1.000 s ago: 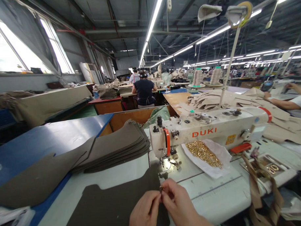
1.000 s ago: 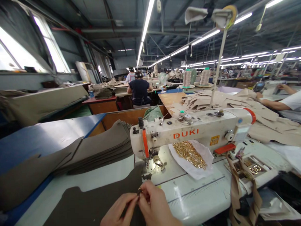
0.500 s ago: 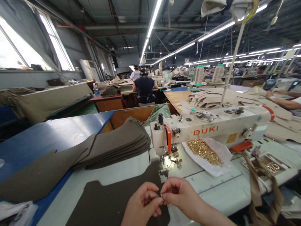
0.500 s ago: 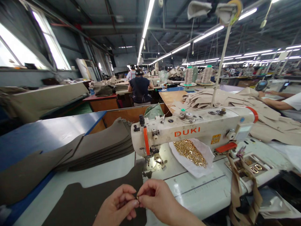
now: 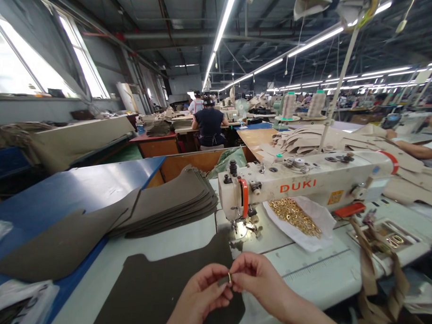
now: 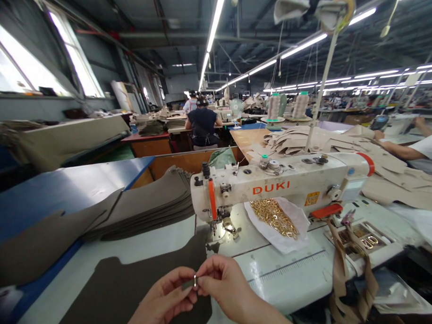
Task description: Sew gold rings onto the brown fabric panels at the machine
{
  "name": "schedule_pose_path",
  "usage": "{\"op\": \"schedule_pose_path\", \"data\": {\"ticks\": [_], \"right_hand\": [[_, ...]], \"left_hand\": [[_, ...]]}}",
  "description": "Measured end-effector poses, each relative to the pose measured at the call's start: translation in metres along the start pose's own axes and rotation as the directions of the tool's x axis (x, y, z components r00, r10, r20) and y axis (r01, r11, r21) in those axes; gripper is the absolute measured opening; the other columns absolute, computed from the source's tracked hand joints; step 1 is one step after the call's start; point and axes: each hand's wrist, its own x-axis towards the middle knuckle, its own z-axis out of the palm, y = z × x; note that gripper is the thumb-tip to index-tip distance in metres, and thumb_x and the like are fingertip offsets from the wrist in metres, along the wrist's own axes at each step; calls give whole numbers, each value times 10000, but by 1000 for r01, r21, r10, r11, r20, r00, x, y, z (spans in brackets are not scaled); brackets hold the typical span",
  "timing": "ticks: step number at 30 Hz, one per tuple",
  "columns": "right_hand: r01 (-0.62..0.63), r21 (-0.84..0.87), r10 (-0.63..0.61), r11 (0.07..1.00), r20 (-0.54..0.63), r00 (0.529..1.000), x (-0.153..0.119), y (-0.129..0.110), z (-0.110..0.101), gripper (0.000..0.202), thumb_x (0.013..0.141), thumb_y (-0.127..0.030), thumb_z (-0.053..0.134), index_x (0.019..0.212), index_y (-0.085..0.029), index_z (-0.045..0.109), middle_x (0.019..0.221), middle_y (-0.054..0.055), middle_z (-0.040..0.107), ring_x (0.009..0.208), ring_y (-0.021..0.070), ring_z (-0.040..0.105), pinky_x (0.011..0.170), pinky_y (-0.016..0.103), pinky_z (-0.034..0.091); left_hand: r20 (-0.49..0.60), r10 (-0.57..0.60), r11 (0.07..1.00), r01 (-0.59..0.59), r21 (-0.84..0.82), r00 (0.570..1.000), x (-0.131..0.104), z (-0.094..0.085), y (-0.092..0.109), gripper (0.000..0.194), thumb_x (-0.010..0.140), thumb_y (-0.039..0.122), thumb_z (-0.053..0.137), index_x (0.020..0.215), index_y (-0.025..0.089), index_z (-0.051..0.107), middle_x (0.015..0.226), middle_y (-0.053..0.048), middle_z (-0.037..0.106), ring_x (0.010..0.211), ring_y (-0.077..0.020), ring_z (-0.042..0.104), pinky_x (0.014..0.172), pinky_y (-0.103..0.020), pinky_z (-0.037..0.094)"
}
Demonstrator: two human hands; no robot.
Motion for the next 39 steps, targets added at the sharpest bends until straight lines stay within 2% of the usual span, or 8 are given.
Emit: {"op": "schedule_pose_path", "data": {"ticks": [8,12,16,21,26,30,34,39], "right_hand": [[-30,41,26,999,76,997,-5,-7,3,362,597,-440,787,709,-153,599,609,-8,625,579,115,595,577,239,443],[-16,0,16,1000,91,996,-11,-7,6,287,644,-379,745,733,-163,579,616,-23,593,555,102,553,556,228,412],[73,-254,-71,964,15,997,-18,0,11,236,599,-192,731,770,-179,569,642,-43,563,564,95,500,539,209,368],[110,-456,-139,883,-30,990,-20,6,11,200,580,-94,664,735,-178,572,646,-31,584,596,119,545,576,217,408],[239,-540,-278,807,10,961,-22,4,6,97,648,-86,558,662,-176,591,696,1,602,649,125,556,602,213,412],[243,-511,-298,825,-28,954,-21,5,5,105,674,-107,533,684,-174,613,676,2,609,616,118,541,571,207,396],[255,-475,-310,842,-40,950,-20,6,6,107,679,-114,518,688,-172,608,691,13,632,614,125,548,568,218,395],[268,-446,-307,854,-14,952,-19,1,7,115,664,-102,509,662,-174,599,673,6,633,606,121,548,562,215,386]], "left_hand": [[161,-20,984,-9,177,987,3,-2,14,148,647,235,739,679,139,632,672,-26,668,660,-122,598,622,-209,431],[252,-14,942,-72,327,968,5,-7,18,52,605,136,618,648,154,595,610,11,645,585,-107,543,573,-207,386],[181,72,814,-162,557,981,0,-8,18,83,569,111,515,615,157,567,574,54,550,566,-97,457,538,-207,322],[91,114,719,-146,680,989,-5,-4,17,79,543,146,468,589,173,527,549,59,489,545,-107,420,517,-225,292],[86,148,791,-170,588,985,0,-1,17,44,531,163,536,569,182,523,558,52,523,558,-119,467,544,-234,346],[26,138,864,-133,486,990,-1,7,22,79,510,185,591,537,189,518,558,42,566,579,-140,536,598,-261,426],[-12,151,869,-127,478,988,-3,10,25,64,527,203,602,549,194,543,534,32,600,572,-155,573,599,-274,446],[37,153,889,-154,431,987,-7,5,24,100,582,236,664,656,178,630,610,2,666,620,-162,606,618,-265,465]]}}
